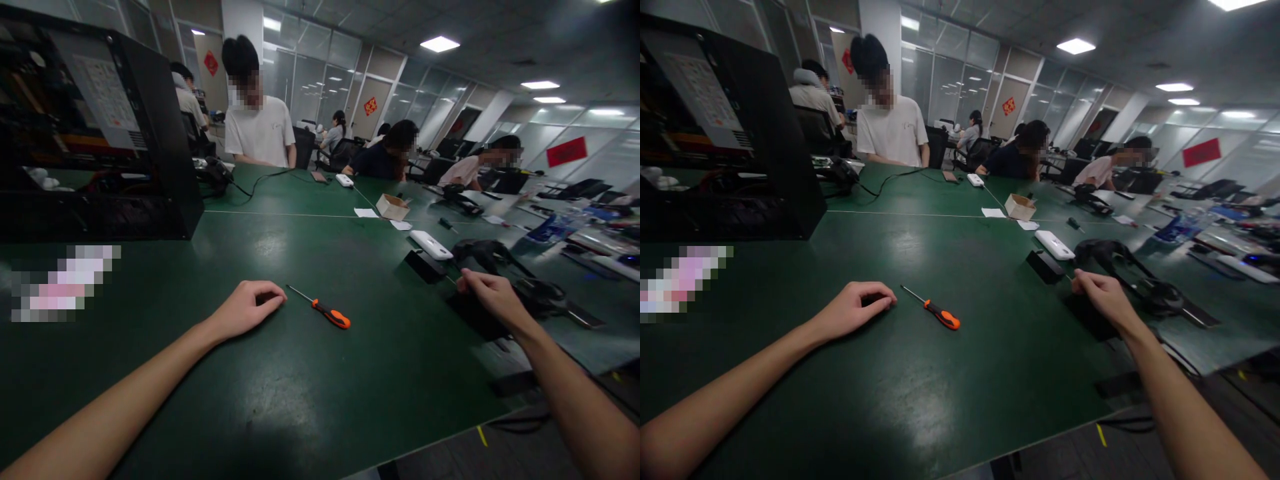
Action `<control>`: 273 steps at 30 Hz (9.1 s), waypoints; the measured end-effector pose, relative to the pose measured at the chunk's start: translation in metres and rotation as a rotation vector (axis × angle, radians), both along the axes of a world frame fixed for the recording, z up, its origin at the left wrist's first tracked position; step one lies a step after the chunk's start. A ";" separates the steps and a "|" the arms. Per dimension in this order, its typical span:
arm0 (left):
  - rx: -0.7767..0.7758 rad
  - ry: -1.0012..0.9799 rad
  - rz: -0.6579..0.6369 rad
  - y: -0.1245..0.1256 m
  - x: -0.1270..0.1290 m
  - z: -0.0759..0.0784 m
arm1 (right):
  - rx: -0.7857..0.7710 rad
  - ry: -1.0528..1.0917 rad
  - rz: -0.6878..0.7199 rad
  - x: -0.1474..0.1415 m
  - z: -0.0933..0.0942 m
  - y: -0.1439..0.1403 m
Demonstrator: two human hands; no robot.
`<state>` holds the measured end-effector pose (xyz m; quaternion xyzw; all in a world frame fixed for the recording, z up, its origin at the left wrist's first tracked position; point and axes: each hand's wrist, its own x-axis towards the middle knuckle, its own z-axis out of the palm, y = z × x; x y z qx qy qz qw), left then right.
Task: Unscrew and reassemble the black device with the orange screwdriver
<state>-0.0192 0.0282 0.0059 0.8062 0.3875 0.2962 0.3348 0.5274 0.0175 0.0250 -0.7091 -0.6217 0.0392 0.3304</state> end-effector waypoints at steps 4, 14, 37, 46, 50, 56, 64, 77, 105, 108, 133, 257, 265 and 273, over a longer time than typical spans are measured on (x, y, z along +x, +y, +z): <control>0.000 -0.003 0.002 -0.001 0.001 0.001 | -0.093 -0.012 0.065 -0.005 -0.002 -0.007; 0.032 0.011 -0.012 -0.002 0.001 -0.001 | -0.168 -0.187 0.214 -0.015 -0.010 0.019; 0.048 -0.005 -0.002 -0.003 0.001 0.001 | -0.322 -0.554 -0.032 -0.046 0.012 0.069; 0.047 -0.228 0.163 0.000 0.001 -0.008 | -0.056 -0.312 0.528 -0.219 0.044 0.025; 0.014 -0.229 0.125 -0.001 -0.003 -0.006 | -0.059 -0.218 0.833 -0.303 0.031 -0.009; -0.013 0.033 0.019 -0.004 -0.009 0.005 | -0.150 0.684 0.969 -0.302 0.010 0.002; 0.033 0.034 -0.049 -0.004 -0.008 0.005 | -0.310 2.015 0.720 -0.257 0.011 0.026; 0.051 0.065 -0.037 -0.004 -0.007 0.007 | -0.280 2.227 0.642 -0.268 0.015 0.015; 0.748 0.063 -0.162 -0.029 -0.001 0.000 | -0.343 0.866 1.189 -0.298 0.000 -0.011; 0.649 0.183 -0.058 -0.023 -0.001 -0.003 | -0.170 0.127 0.986 -0.277 0.010 0.004; 0.022 0.010 0.290 -0.013 0.009 0.000 | -0.437 0.706 0.831 -0.293 -0.028 0.014; 0.127 0.279 0.132 -0.030 0.017 -0.003 | 0.254 -0.189 0.827 -0.320 0.091 0.014; 0.174 0.258 0.126 -0.028 0.017 -0.007 | 0.205 -0.130 1.152 -0.325 0.100 -0.004; 0.161 0.267 0.130 -0.029 0.016 -0.008 | 0.186 -0.110 1.168 -0.321 0.105 -0.002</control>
